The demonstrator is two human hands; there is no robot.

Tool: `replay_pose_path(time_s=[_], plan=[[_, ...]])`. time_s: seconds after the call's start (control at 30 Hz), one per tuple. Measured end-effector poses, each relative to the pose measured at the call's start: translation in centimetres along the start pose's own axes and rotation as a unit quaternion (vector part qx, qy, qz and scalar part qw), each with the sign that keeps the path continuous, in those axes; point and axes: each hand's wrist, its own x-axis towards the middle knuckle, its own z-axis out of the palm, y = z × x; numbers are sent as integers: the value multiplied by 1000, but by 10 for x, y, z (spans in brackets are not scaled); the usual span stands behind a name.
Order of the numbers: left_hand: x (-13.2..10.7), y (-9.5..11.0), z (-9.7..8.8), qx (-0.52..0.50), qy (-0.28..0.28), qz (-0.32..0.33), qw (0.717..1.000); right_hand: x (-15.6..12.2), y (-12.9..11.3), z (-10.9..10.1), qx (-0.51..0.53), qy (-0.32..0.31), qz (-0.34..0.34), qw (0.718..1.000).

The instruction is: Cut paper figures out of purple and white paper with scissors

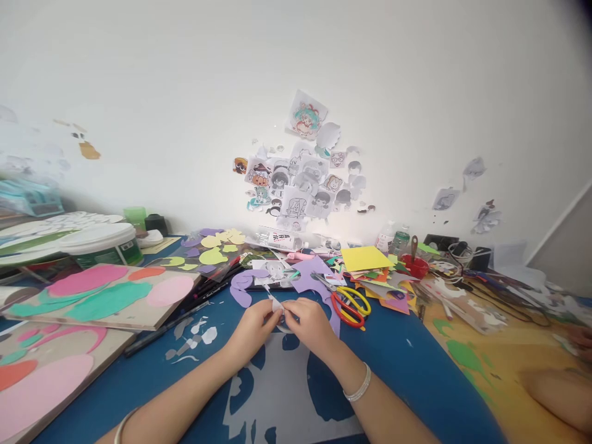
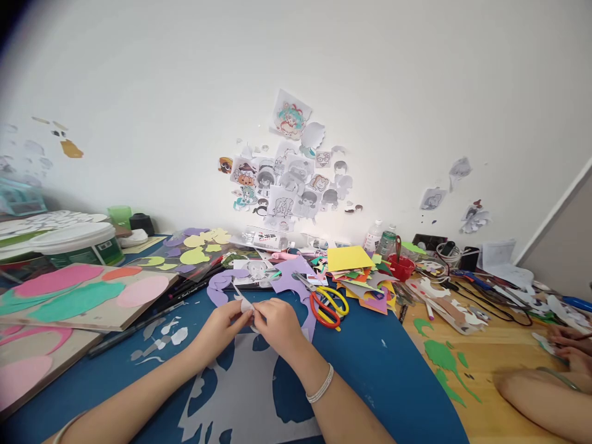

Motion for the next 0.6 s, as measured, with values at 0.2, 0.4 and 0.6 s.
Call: replay_pose_path(time_s=[0.2, 0.4, 0.6], plan=[[-1, -2, 1, 21, 0, 0, 1000, 1, 0, 0, 32, -26, 13, 999], [-1, 3, -2, -18, -18, -22, 999, 1, 0, -5, 73, -42, 36, 996], [-1, 8, -5, -75, -29, -38, 996, 2, 1, -9, 123, -69, 46, 989]])
